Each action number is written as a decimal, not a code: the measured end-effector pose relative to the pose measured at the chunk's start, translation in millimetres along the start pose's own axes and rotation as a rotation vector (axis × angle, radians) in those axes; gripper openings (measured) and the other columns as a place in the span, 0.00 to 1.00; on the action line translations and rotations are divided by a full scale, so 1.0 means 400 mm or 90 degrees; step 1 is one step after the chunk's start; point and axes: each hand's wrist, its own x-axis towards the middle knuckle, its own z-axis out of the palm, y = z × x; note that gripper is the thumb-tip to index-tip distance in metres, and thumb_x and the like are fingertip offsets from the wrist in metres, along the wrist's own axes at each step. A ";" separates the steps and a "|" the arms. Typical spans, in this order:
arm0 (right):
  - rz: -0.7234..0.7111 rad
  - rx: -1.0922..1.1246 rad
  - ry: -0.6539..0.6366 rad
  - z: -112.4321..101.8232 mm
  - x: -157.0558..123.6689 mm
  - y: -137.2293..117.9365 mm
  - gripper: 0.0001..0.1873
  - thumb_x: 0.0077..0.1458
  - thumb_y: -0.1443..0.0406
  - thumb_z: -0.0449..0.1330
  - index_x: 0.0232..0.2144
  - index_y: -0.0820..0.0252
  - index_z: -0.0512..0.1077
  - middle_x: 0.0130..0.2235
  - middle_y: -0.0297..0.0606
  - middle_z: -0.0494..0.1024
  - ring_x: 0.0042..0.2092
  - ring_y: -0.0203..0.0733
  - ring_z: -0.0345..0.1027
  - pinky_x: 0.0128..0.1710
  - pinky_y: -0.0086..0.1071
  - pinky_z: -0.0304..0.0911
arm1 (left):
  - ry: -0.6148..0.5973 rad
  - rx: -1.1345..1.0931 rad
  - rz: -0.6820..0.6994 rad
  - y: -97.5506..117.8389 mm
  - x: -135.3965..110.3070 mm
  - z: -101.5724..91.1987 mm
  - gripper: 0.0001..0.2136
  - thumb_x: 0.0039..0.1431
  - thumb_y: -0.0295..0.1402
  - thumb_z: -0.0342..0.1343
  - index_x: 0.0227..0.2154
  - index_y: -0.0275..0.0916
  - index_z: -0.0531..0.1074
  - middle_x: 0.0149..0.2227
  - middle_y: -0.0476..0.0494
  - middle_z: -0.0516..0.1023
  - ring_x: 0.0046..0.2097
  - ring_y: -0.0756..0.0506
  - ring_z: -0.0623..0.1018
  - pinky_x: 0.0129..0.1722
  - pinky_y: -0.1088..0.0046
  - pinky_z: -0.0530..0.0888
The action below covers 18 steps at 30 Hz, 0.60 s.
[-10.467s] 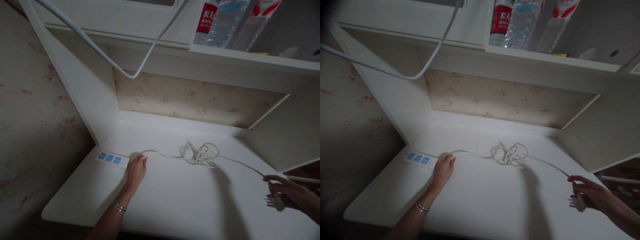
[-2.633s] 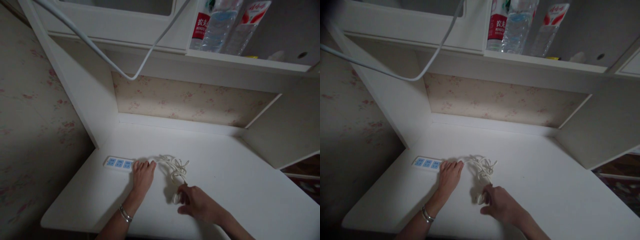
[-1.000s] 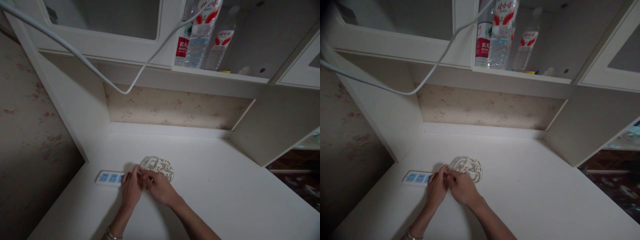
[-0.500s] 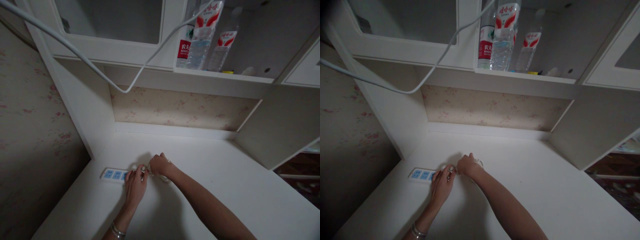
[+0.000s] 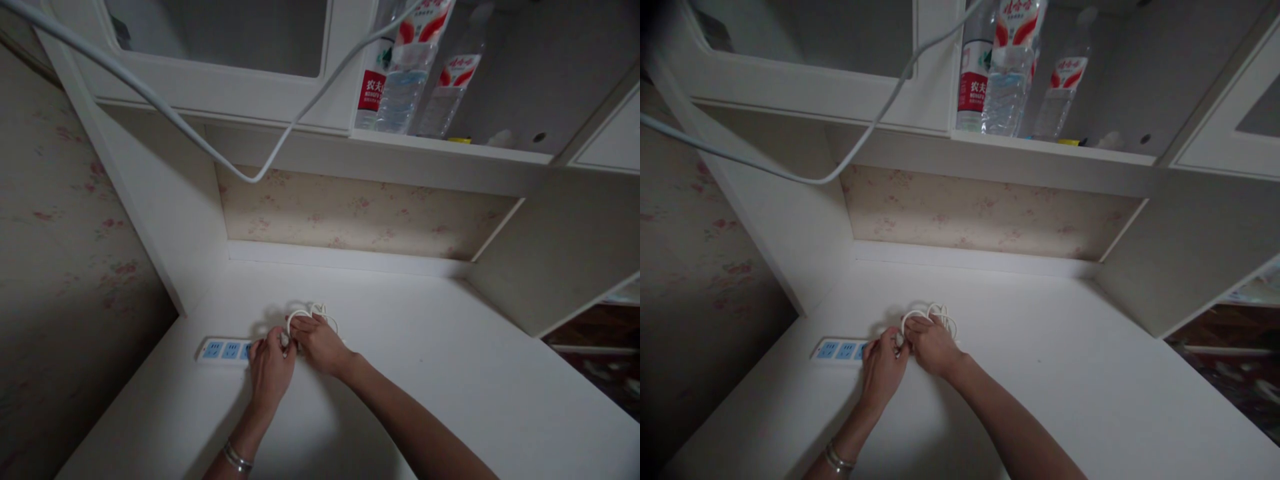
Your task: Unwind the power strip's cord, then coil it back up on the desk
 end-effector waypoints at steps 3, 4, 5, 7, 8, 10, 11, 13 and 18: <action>-0.047 0.017 0.022 0.012 0.006 0.003 0.14 0.57 0.71 0.54 0.45 0.59 0.69 0.52 0.40 0.72 0.57 0.41 0.58 0.51 0.38 0.53 | -0.014 -0.002 -0.028 0.004 0.002 -0.007 0.15 0.56 0.35 0.52 0.45 0.36 0.64 0.32 0.43 0.81 0.38 0.41 0.79 0.50 0.61 0.63; -0.063 0.026 0.030 0.017 0.010 0.004 0.12 0.57 0.71 0.55 0.44 0.60 0.70 0.50 0.40 0.73 0.56 0.41 0.60 0.50 0.38 0.54 | -0.020 -0.001 -0.033 0.004 0.002 -0.008 0.15 0.56 0.34 0.52 0.46 0.36 0.64 0.32 0.43 0.81 0.38 0.41 0.79 0.50 0.61 0.63; -0.075 0.035 0.036 0.022 0.015 0.005 0.11 0.57 0.71 0.55 0.42 0.60 0.71 0.48 0.40 0.75 0.54 0.42 0.61 0.50 0.37 0.55 | -0.026 0.000 -0.033 0.004 0.002 -0.008 0.15 0.56 0.32 0.51 0.46 0.35 0.64 0.32 0.42 0.81 0.39 0.41 0.79 0.50 0.61 0.63; -0.091 0.059 0.047 0.032 0.025 0.008 0.08 0.56 0.71 0.55 0.38 0.61 0.72 0.42 0.41 0.76 0.49 0.42 0.65 0.48 0.36 0.57 | -0.032 0.003 -0.026 0.002 0.000 -0.006 0.14 0.56 0.30 0.50 0.46 0.34 0.64 0.32 0.42 0.81 0.39 0.41 0.79 0.50 0.61 0.63; -0.095 0.077 0.053 0.037 0.030 0.010 0.07 0.56 0.71 0.55 0.37 0.61 0.73 0.40 0.40 0.76 0.47 0.42 0.67 0.47 0.35 0.58 | -0.028 0.006 -0.021 0.001 0.000 -0.004 0.14 0.57 0.30 0.49 0.46 0.34 0.64 0.32 0.41 0.81 0.39 0.41 0.79 0.50 0.61 0.63; -0.093 0.129 0.078 0.048 0.037 0.019 0.08 0.57 0.71 0.54 0.36 0.61 0.73 0.39 0.40 0.77 0.45 0.41 0.68 0.47 0.33 0.60 | -0.012 0.015 -0.014 -0.003 0.000 0.001 0.14 0.59 0.32 0.48 0.46 0.33 0.65 0.33 0.39 0.81 0.39 0.40 0.79 0.51 0.60 0.62; -0.087 0.162 0.100 0.054 0.040 0.024 0.09 0.58 0.71 0.53 0.37 0.60 0.74 0.40 0.40 0.77 0.45 0.40 0.68 0.47 0.32 0.61 | -0.004 0.019 -0.012 -0.004 0.001 0.004 0.14 0.60 0.33 0.47 0.47 0.32 0.65 0.33 0.37 0.81 0.40 0.40 0.79 0.51 0.59 0.62; -0.063 0.230 0.152 0.069 0.043 0.037 0.13 0.60 0.71 0.52 0.41 0.58 0.74 0.44 0.39 0.77 0.47 0.39 0.68 0.49 0.31 0.61 | 0.004 0.019 -0.011 -0.008 0.005 0.007 0.15 0.63 0.35 0.45 0.47 0.31 0.66 0.34 0.36 0.81 0.40 0.40 0.79 0.51 0.59 0.63; 0.014 0.352 0.220 0.106 0.044 0.059 0.15 0.60 0.71 0.50 0.41 0.56 0.75 0.44 0.37 0.77 0.47 0.36 0.70 0.49 0.30 0.62 | 0.000 -0.037 0.003 -0.017 0.016 0.007 0.16 0.65 0.38 0.42 0.48 0.33 0.67 0.39 0.36 0.80 0.43 0.40 0.78 0.48 0.58 0.66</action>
